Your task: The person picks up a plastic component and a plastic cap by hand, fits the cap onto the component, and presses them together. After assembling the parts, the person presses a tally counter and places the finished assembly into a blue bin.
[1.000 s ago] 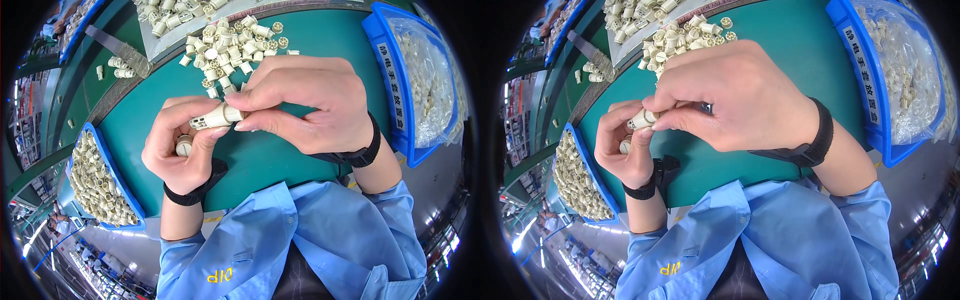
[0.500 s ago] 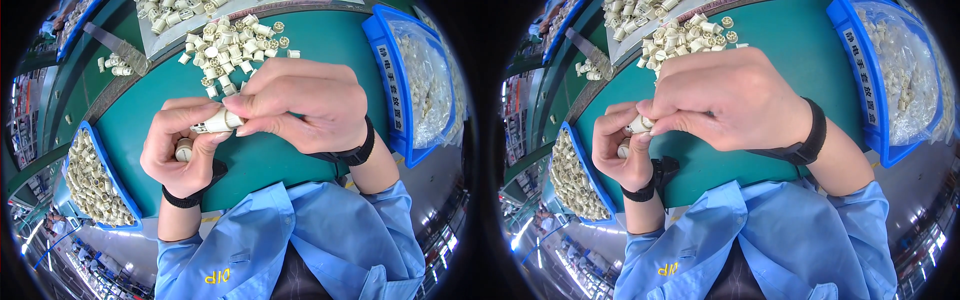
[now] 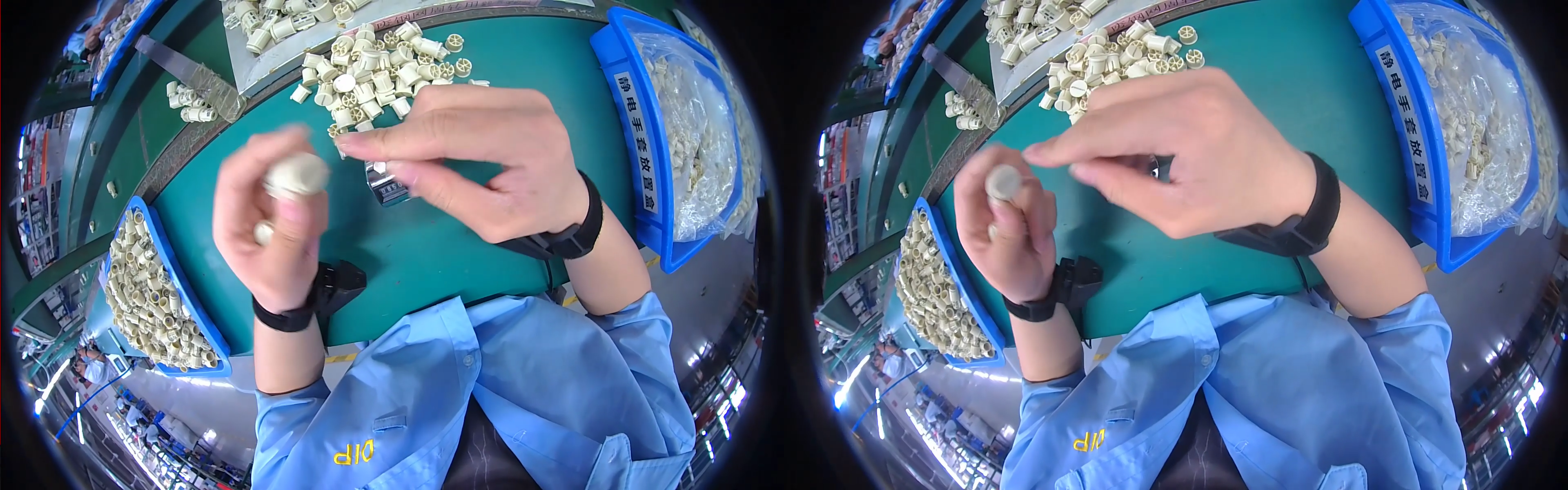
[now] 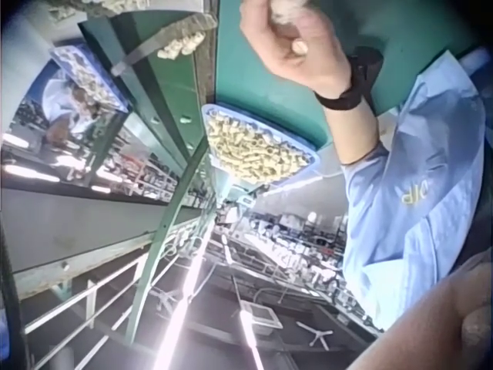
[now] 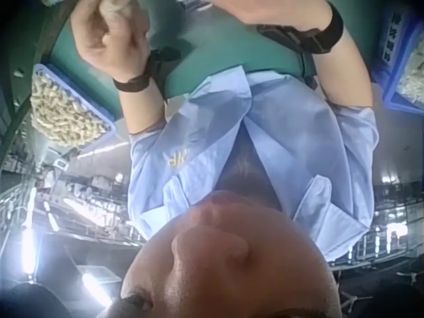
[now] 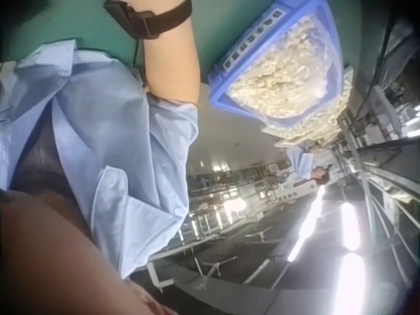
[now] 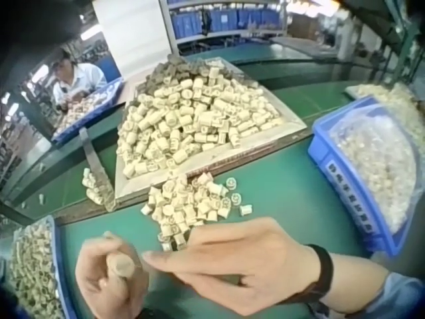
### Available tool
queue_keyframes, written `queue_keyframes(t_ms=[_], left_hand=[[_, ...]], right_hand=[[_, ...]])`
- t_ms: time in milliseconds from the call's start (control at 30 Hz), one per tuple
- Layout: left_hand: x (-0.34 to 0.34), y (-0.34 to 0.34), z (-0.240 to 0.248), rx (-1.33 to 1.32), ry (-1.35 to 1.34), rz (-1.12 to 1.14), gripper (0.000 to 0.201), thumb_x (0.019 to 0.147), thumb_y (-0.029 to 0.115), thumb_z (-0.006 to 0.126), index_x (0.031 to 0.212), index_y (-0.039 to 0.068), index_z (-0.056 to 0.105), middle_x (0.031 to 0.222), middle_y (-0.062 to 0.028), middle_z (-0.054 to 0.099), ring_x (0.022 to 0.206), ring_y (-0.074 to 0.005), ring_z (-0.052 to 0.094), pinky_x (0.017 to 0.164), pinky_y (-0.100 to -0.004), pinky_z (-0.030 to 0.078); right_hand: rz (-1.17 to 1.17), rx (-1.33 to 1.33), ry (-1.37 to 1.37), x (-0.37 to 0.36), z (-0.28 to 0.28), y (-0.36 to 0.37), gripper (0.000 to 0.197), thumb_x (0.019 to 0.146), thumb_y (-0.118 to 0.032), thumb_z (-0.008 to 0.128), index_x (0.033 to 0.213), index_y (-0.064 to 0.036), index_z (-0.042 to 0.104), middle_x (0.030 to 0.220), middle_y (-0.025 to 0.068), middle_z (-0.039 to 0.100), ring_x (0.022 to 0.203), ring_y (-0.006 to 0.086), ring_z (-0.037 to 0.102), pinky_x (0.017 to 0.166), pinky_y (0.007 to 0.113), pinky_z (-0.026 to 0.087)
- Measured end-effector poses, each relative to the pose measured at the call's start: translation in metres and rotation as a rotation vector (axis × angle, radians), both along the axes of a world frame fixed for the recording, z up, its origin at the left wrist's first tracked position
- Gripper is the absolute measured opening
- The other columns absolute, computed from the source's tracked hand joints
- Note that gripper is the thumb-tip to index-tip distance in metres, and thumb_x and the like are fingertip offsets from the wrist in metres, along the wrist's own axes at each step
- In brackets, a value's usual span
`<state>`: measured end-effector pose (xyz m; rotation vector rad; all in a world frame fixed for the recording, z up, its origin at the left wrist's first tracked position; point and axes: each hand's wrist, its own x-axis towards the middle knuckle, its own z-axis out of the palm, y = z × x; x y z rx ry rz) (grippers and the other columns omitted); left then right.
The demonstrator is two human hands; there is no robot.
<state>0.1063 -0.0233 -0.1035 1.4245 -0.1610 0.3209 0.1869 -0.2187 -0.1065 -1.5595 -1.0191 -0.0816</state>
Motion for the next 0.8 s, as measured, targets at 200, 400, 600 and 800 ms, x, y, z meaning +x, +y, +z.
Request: queue_keyframes(t_ms=[200, 400, 600, 800], left_hand=[[0.017, 0.036, -0.006, -0.806, 0.209, -0.214, 0.029, 0.103, 0.028, 0.042, 0.098, 0.001, 0.052, 0.091, -0.0060, 0.048, 0.056, -0.0108, 0.040, 0.039, -0.0205, 0.030], [0.019, 0.052, -0.014, -0.947, 0.241, -0.327, 0.020, 0.103, 0.020, 0.039, 0.091, 0.006, 0.046, 0.088, -0.0049, 0.041, 0.065, -0.0124, 0.039, 0.041, -0.0210, 0.032], [0.027, 0.072, 0.019, -0.820, 0.261, -0.036, 0.016, 0.103, 0.015, 0.039, 0.099, 0.003, 0.049, 0.091, -0.0043, 0.041, 0.072, -0.0103, 0.041, 0.040, -0.0206, 0.030], [0.060, 0.162, 0.027, 0.442, 0.484, 0.416, 0.032, 0.096, 0.023, 0.059, 0.118, 0.000, 0.062, 0.071, 0.0026, 0.050, 0.049, -0.0067, 0.040, 0.040, -0.0208, 0.026]], right_hand=[[0.017, -0.313, -0.110, 0.006, -0.010, -0.007, 0.037, 0.072, 0.007, 0.064, 0.100, -0.0151, 0.075, 0.070, 0.0050, 0.059, 0.054, 0.0190, 0.054, 0.047, 0.030, 0.042], [-0.114, -0.610, -0.284, -0.002, -0.003, 0.001, 0.033, 0.073, 0.004, 0.060, 0.095, -0.0151, 0.075, 0.074, 0.0023, 0.060, 0.057, 0.0201, 0.057, 0.049, 0.032, 0.044], [-0.156, -0.238, -0.154, 0.027, -0.015, -0.016, 0.026, 0.077, 0.002, 0.064, 0.097, -0.0110, 0.073, 0.077, 0.0040, 0.061, 0.064, 0.0214, 0.060, 0.055, 0.031, 0.047], [-0.410, -0.436, -0.181, 0.060, -0.001, -0.042, 0.011, 0.086, -0.001, 0.067, 0.097, 0.0017, 0.065, 0.090, 0.0108, 0.066, 0.079, 0.0097, 0.065, 0.069, 0.024, 0.050]])
